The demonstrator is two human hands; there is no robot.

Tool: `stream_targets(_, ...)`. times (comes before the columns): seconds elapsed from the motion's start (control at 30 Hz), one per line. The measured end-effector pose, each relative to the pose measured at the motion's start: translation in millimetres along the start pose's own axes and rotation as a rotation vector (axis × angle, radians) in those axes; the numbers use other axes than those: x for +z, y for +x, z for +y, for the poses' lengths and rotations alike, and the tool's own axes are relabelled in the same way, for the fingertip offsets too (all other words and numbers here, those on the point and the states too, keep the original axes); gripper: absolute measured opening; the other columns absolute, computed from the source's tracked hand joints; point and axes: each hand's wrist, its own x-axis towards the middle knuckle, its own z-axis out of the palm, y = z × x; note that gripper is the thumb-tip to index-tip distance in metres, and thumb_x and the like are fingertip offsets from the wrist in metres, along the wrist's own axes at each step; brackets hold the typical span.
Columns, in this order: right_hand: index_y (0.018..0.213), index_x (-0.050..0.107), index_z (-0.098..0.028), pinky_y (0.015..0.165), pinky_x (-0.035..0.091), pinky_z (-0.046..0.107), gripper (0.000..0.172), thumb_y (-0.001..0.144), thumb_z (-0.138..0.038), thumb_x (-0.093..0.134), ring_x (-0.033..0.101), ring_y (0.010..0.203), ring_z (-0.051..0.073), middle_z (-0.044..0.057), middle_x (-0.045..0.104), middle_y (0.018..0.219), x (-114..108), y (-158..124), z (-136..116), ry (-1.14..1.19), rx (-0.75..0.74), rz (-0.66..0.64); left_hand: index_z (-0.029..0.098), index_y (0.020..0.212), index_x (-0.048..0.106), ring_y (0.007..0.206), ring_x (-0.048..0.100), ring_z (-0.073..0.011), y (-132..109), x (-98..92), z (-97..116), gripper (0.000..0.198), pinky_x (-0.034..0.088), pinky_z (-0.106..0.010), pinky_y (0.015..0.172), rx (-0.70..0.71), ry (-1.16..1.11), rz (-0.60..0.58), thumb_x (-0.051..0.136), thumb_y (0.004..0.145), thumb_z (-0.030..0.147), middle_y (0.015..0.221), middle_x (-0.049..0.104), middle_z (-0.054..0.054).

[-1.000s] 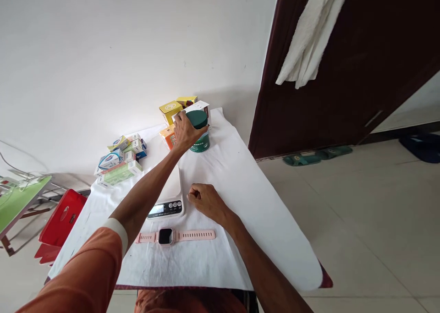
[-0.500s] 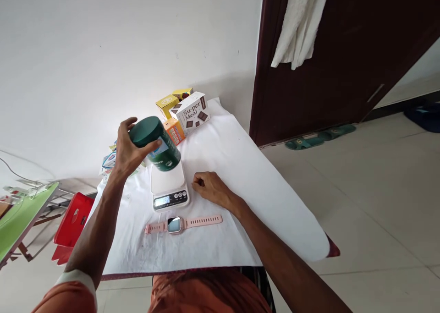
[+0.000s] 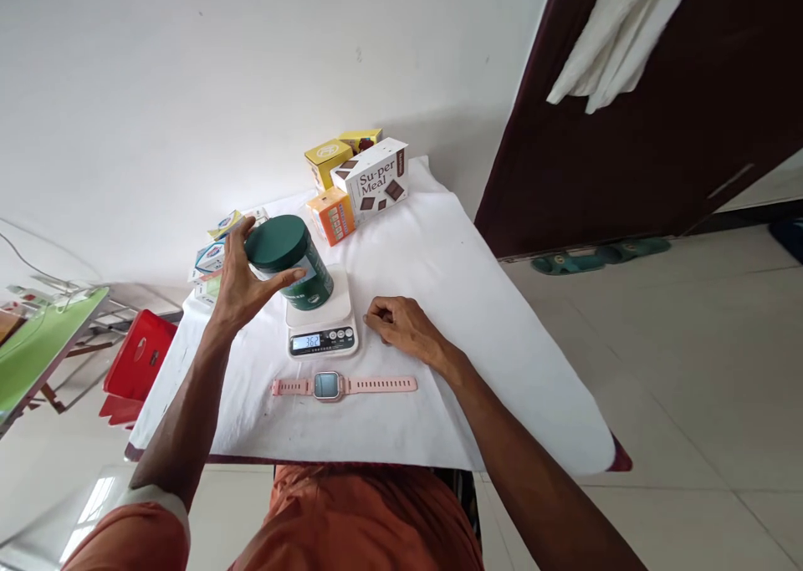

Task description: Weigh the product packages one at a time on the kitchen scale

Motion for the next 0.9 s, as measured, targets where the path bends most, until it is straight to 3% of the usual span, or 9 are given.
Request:
stream_targets(0.1,0.072,0.059,-0.021,0.058,0.043,0.026,0.025,0.086,-0.042,0.058,0.054,0.056,0.013,-0.003,0.056,0.061,0,-1,0,0.002,0.002,-0.004,0.030,0.152,0.035,0.135,0.053,-0.0344,-10,-12.6,-5,0.097,0.049,-0.052,0.108,-0.057,-0.068,0.057,0.078,0.075,0.070,0.152,0.045,-0.015)
stream_targets(0.23,0.072,0.061,-0.021,0.059,0.043,0.027,0.026,0.084,-0.044,0.059,0.054,0.056,0.013,-0.003,0.056,0.060,0,-2,-3,-0.004,0.008,0.006,0.030,0.151,0.036,0.131,0.058,-0.0287,-22,-30.4,-20,0.073,0.051,-0.047,0.106,-0.139,-0.162,0.248,0.056,0.093,0.070,0.148,0.050,-0.014)
stream_targets(0.3,0.072,0.060,-0.022,0.060,0.042,0.027,0.026,0.085,-0.044,0.059,0.053,0.055,0.013,-0.003,0.056,0.059,0,-2,-5,-0.012,0.017,0.008,0.029,0.149,0.038,0.128,0.060,-0.0273,-26,-34.8,-29,0.068,0.052,-0.045,0.104,-0.181,-0.172,0.328,0.052,0.095,0.068,0.144,0.054,-0.014)
stream_targets(0.37,0.070,0.059,-0.022,0.060,0.041,0.028,0.029,0.086,-0.047,0.059,0.052,0.055,0.013,-0.003,0.055,0.058,-1,-3,-6,-0.025,0.025,0.005,0.027,0.148,0.039,0.127,0.061,-0.0271,-31,-33.7,-34,0.069,0.052,-0.045,0.104,-0.204,-0.173,0.329,0.053,0.094,0.068,0.141,0.057,-0.014)
stream_targets(0.47,0.068,0.056,-0.022,0.060,0.040,0.028,0.038,0.088,-0.055,0.059,0.050,0.055,0.013,-0.003,0.054,0.056,0,-4,-7,-0.052,0.029,0.001,0.029,0.148,0.038,0.127,0.060,-0.0278,-36,-20.4,-33,0.075,0.051,-0.047,0.104,-0.196,-0.189,0.203,0.062,0.089,0.068,0.141,0.058,-0.014)
stream_targets(0.63,0.067,0.056,-0.022,0.059,0.039,0.029,0.049,0.088,-0.066,0.058,0.049,0.054,0.014,-0.002,0.056,0.054,1,-3,-5,-0.097,0.062,-0.013,0.029,0.152,0.032,0.139,0.051,-0.0317,-31,20.3,-19,0.101,0.045,-0.049,0.112,-0.141,-0.202,0.010,0.084,0.071,0.061,0.150,0.049,-0.016)
stream_targets(0.77,0.067,0.058,-0.022,0.056,0.038,0.028,0.052,0.088,-0.069,0.057,0.049,0.054,0.014,0.000,0.057,0.054,1,-2,-4,-0.103,0.071,-0.019,0.025,0.144,0.041,0.132,0.056,-0.0319,-23,45.0,-13,0.100,0.049,-0.046,0.107,-0.205,-0.187,0.069,0.092,0.062,0.052,0.144,0.053,-0.016)
stream_targets(0.9,0.068,0.058,-0.022,0.053,0.038,0.028,0.055,0.087,-0.073,0.057,0.049,0.052,0.014,0.000,0.058,0.055,1,-3,-3,-0.094,0.077,-0.025,0.022,0.128,0.050,0.115,0.064,-0.0281,-22,44.8,-16,0.087,0.053,-0.042,0.098,-0.239,-0.255,0.169,0.095,0.057,0.048,0.126,0.064,-0.011)
